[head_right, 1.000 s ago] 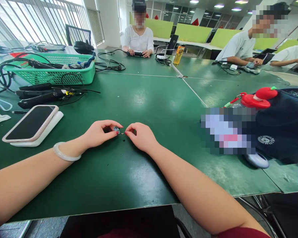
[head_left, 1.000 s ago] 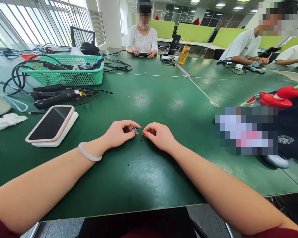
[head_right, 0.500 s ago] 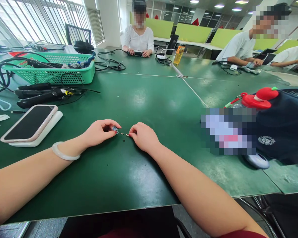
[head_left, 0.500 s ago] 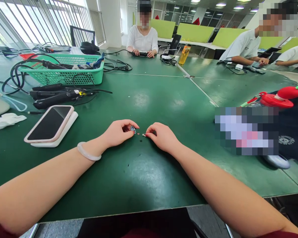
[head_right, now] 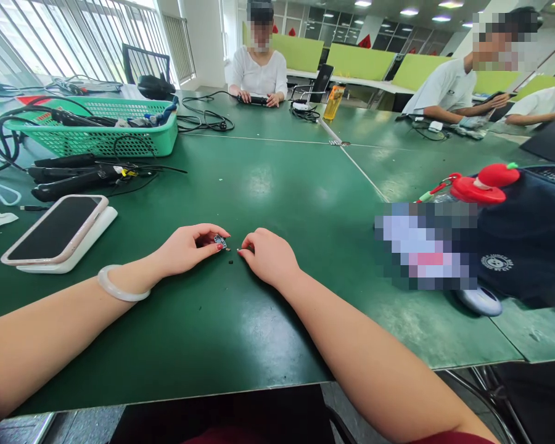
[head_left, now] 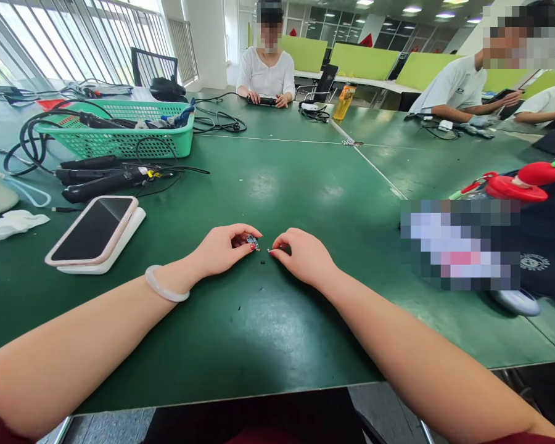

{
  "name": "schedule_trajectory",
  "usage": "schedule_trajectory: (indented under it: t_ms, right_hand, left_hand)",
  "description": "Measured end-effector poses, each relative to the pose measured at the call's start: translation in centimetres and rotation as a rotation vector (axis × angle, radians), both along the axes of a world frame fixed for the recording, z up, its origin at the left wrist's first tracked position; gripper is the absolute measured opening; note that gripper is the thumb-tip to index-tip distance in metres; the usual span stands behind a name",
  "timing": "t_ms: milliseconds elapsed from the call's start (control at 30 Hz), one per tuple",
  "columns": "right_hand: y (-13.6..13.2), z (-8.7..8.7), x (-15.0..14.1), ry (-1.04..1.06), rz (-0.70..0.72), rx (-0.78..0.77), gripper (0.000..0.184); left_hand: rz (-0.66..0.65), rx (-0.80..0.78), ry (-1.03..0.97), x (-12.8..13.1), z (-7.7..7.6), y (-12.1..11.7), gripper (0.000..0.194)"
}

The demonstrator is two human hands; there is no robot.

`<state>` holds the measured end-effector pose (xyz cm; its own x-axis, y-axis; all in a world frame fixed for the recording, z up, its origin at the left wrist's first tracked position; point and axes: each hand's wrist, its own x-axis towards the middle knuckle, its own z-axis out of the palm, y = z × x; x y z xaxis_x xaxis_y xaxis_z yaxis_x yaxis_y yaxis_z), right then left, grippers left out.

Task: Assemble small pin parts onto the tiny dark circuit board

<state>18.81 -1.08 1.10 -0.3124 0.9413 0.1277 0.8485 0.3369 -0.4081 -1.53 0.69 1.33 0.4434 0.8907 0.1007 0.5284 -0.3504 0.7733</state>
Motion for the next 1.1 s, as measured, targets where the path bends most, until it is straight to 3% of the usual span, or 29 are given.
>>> schedule_trajectory:
  t_ms: [667, 867, 1100]
  right_hand:
    - [0.2, -0.9, -0.5, -0.231, 0.097, 0.100, 0.019]
    - [-0.3, -0.3, -0.7, -0.124, 0.114, 0.180, 0.020]
    - [-1.2, 0.0, -1.5, -0.089, 0.218, 0.274, 0.025]
  left_hand:
    - [0.005, -0.038, 0.005, 0.1, -0.1, 0.0, 0.027]
    - [0.023, 0.010, 0.057, 0.1, 0.1, -0.2, 0.026]
    - [-0.049, 0.023, 0.055, 0.1, 0.2, -0.4, 0.026]
